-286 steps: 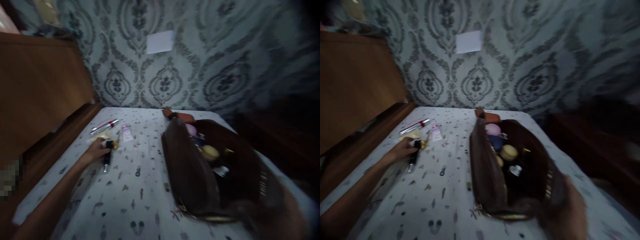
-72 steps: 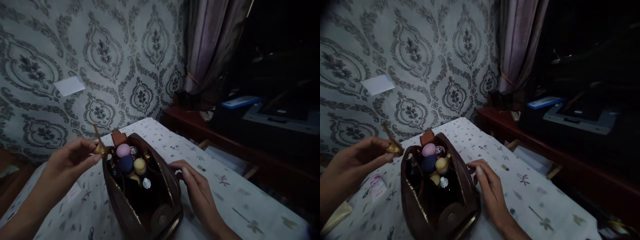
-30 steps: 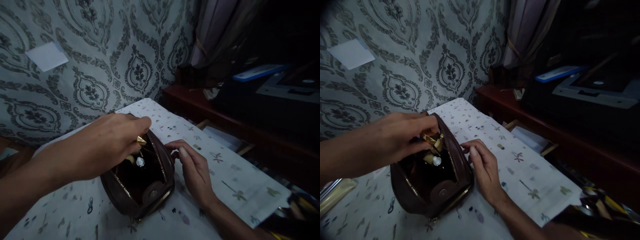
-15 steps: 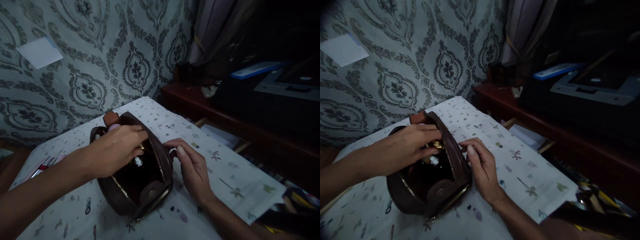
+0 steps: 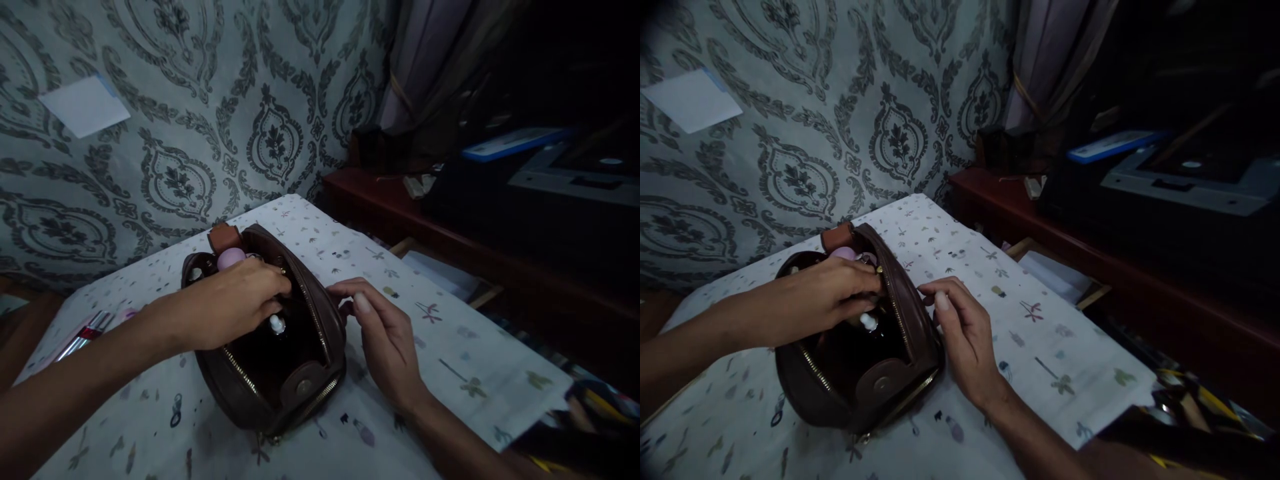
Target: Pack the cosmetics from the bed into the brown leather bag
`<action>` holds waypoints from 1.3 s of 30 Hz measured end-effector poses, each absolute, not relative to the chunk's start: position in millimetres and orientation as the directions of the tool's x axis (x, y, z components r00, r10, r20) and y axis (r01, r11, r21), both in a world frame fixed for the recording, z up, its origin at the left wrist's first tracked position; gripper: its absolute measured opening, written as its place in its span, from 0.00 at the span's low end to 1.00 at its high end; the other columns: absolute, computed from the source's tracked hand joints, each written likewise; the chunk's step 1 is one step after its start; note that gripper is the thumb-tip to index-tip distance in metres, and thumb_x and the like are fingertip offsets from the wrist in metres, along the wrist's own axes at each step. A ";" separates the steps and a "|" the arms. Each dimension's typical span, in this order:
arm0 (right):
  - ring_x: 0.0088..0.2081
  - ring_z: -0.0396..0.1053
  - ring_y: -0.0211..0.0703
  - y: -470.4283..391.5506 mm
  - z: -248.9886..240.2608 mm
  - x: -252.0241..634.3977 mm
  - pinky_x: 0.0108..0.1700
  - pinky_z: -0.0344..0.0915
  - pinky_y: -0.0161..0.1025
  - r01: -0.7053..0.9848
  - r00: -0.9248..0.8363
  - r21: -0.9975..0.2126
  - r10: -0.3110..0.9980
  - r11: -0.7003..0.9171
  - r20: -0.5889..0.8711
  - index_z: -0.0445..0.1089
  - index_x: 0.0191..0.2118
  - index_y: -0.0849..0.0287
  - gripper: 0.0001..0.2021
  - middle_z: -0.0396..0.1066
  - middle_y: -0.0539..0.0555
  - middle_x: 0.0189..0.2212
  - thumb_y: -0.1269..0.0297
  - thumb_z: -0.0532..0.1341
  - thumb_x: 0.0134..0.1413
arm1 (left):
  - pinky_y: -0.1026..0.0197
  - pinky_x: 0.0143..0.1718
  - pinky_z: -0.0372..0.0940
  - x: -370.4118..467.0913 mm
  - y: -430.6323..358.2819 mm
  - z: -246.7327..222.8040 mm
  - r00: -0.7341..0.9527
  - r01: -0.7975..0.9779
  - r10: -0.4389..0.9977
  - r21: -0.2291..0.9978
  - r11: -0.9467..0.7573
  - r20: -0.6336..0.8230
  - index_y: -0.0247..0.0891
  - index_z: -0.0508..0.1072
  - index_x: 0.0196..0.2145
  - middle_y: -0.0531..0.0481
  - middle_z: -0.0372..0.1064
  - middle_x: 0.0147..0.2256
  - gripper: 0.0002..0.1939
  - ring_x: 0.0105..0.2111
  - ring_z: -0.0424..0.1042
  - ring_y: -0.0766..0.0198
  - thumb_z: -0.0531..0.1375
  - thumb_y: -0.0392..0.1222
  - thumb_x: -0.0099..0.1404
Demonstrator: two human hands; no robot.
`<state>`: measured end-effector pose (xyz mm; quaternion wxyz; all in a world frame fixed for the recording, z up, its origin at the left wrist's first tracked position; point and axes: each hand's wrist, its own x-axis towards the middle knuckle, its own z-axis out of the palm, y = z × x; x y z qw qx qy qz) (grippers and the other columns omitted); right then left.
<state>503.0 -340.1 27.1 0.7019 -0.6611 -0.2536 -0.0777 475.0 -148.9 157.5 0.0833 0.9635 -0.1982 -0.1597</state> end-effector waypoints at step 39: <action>0.37 0.73 0.51 -345.1 111.6 495.8 0.51 0.66 0.54 0.952 0.041 -0.283 0.872 0.114 0.487 0.76 0.35 0.52 0.09 0.77 0.54 0.32 0.55 0.62 0.62 | 0.55 0.55 0.63 356.2 -121.6 120.4 0.859 -0.317 -0.118 0.336 -0.887 0.498 0.42 0.70 0.48 0.46 0.71 0.48 0.14 0.53 0.66 0.59 0.53 0.28 0.70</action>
